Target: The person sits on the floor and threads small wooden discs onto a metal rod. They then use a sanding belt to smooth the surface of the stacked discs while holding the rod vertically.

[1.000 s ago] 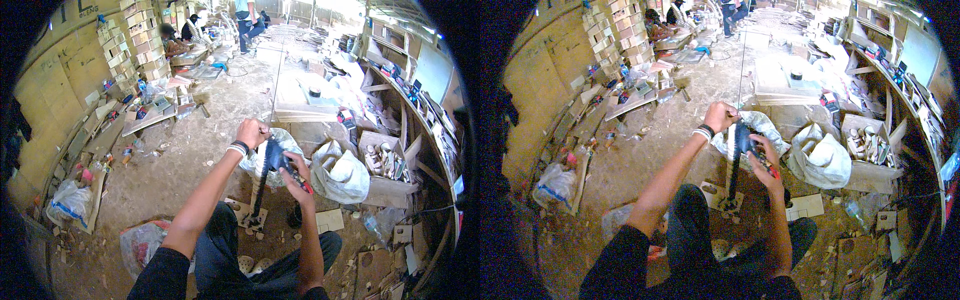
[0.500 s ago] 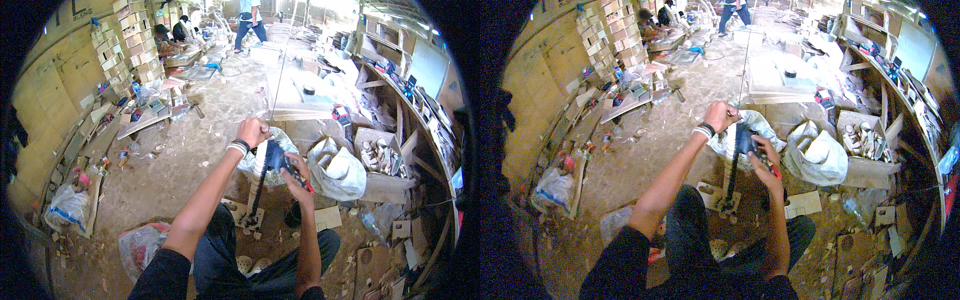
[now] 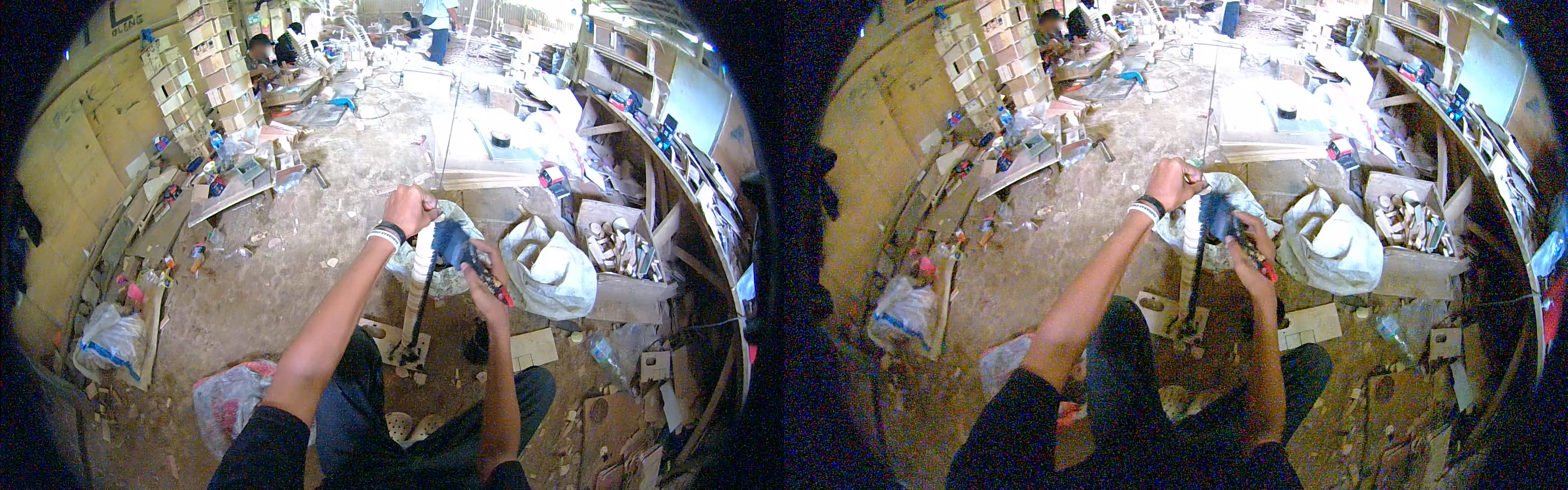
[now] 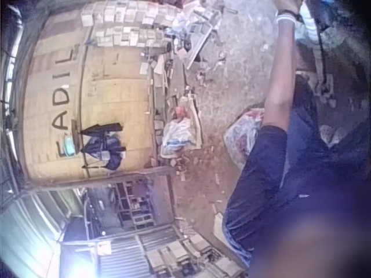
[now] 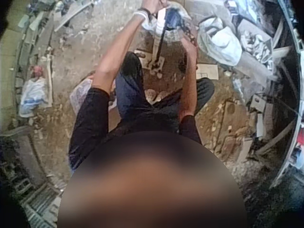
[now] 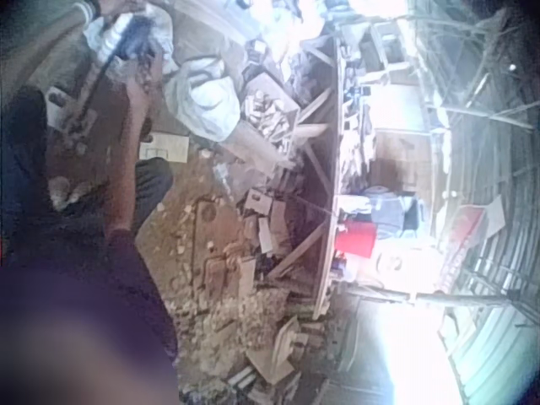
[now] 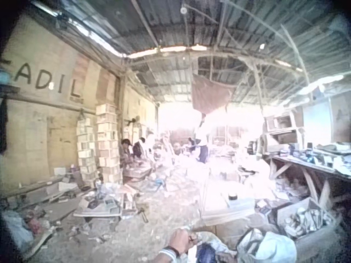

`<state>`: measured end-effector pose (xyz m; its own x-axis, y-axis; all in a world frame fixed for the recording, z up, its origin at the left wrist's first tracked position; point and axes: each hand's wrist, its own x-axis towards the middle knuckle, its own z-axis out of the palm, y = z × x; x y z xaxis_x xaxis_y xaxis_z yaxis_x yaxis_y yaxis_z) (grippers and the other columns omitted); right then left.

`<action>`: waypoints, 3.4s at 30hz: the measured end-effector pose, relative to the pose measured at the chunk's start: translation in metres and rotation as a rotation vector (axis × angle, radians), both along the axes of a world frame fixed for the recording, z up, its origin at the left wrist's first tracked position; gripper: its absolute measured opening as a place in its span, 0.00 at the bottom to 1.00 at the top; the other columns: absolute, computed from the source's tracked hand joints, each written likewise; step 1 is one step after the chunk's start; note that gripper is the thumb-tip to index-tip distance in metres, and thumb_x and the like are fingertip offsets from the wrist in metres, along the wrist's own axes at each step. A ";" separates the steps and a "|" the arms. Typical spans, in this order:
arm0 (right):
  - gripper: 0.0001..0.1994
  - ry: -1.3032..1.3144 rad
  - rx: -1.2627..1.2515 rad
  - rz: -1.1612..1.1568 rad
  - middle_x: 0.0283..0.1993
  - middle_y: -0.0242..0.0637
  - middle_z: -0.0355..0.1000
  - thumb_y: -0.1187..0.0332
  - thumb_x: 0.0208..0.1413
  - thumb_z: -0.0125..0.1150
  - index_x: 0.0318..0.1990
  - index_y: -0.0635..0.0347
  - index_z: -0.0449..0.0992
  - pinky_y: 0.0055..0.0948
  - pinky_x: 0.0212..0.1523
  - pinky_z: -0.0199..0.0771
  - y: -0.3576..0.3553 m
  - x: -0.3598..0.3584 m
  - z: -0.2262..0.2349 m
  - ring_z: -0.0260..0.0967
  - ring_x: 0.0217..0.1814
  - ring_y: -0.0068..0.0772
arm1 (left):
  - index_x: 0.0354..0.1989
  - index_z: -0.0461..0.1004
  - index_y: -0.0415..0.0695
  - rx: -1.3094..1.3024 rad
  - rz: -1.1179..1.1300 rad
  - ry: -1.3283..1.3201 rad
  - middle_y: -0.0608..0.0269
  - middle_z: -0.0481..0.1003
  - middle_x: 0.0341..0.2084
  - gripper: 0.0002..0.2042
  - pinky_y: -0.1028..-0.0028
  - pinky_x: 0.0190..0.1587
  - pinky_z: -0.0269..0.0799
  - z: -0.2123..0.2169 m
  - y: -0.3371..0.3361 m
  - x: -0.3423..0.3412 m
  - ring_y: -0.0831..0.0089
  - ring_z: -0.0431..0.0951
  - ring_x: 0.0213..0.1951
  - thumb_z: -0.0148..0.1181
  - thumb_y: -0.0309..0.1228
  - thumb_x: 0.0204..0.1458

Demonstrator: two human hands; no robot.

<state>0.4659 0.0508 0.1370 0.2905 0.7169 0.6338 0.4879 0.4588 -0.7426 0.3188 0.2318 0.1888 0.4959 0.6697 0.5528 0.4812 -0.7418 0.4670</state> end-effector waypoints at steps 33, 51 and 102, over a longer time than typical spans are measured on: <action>0.19 0.052 -0.377 0.047 0.53 0.42 0.73 0.74 0.52 0.59 0.54 0.59 0.72 0.35 0.55 0.71 -0.060 -0.086 -0.252 0.72 0.57 0.40 | 0.26 0.84 0.43 -0.030 0.138 0.088 0.55 0.82 0.24 0.08 0.66 0.36 0.79 -0.007 0.029 -0.027 0.61 0.83 0.27 0.73 0.34 0.43; 0.19 0.322 -0.407 0.152 0.47 0.41 0.75 0.77 0.52 0.61 0.53 0.57 0.73 0.30 0.51 0.73 -0.041 -0.093 -0.250 0.74 0.49 0.32 | 0.28 0.85 0.45 -0.099 0.211 0.021 0.56 0.82 0.24 0.08 0.66 0.38 0.79 -0.020 0.049 -0.062 0.60 0.84 0.30 0.73 0.34 0.42; 0.21 -0.236 -0.752 -0.097 0.41 0.43 0.81 0.69 0.36 0.78 0.43 0.55 0.81 0.38 0.45 0.78 -0.054 0.155 -0.207 0.79 0.43 0.45 | 0.32 0.85 0.43 -0.116 -0.020 0.121 0.55 0.82 0.25 0.05 0.71 0.35 0.78 0.016 -0.016 -0.021 0.68 0.84 0.28 0.69 0.28 0.46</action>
